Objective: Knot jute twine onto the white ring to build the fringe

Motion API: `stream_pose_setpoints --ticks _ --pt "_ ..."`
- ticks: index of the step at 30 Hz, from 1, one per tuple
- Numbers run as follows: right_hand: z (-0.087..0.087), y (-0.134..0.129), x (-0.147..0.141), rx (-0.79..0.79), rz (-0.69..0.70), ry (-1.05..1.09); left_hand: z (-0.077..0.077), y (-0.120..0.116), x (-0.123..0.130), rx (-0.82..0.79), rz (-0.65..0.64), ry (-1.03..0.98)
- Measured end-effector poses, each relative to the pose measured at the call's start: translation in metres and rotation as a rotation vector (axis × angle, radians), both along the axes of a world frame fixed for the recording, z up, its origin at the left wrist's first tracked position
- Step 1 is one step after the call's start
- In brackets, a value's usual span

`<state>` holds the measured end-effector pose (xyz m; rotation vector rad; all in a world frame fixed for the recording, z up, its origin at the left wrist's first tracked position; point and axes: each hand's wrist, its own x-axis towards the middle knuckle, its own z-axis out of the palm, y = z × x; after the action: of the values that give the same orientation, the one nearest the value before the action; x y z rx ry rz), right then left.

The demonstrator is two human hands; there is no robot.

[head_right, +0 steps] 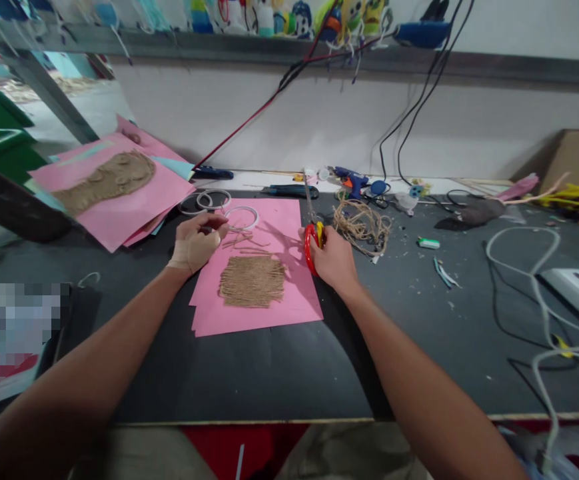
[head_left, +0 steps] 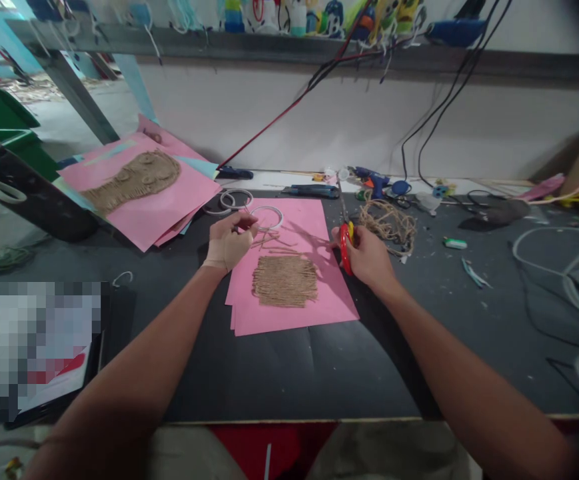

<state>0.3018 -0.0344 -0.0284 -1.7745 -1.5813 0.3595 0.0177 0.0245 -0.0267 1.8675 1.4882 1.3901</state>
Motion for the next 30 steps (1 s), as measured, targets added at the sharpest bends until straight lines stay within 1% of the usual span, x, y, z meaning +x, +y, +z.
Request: stream_pose_setpoints --ticks 2,4,5,8,10,13,18,22,26,28,30 --pt "0.002 -0.001 -0.001 -0.030 -0.031 -0.022 0.000 -0.002 0.000 -0.002 -0.050 0.027" --pt "0.003 -0.001 -0.002 -0.048 -0.050 -0.049 0.001 -0.003 0.000 0.013 -0.144 0.086" --pt "0.003 -0.001 -0.003 -0.049 -0.052 -0.060 0.002 -0.004 -0.001 0.030 -0.215 0.126" --pt "0.002 0.000 -0.005 -0.045 -0.056 -0.066 0.001 -0.001 -0.002 0.086 -0.404 0.320" --pt "0.001 0.000 -0.006 -0.039 -0.057 -0.054 -0.003 0.003 -0.004 0.099 -0.451 0.451" --pt "-0.001 0.000 -0.007 -0.032 -0.046 -0.027 -0.009 0.008 -0.007 0.109 -0.448 0.522" --pt "-0.001 0.001 -0.007 -0.028 -0.046 -0.005 -0.014 0.012 -0.004 0.155 -0.403 0.429" --pt "-0.001 0.000 -0.006 -0.046 -0.039 0.009 -0.013 0.013 -0.002 0.175 -0.340 0.344" --pt "-0.002 0.001 -0.005 -0.048 -0.031 0.016 -0.008 0.011 -0.002 0.092 -0.410 0.361" --pt "-0.002 0.001 -0.005 -0.044 -0.023 0.024 -0.006 0.009 -0.001 0.083 -0.406 0.343" --pt "-0.001 0.001 -0.005 -0.041 -0.027 0.015 -0.004 0.008 0.000 0.107 -0.394 0.330"
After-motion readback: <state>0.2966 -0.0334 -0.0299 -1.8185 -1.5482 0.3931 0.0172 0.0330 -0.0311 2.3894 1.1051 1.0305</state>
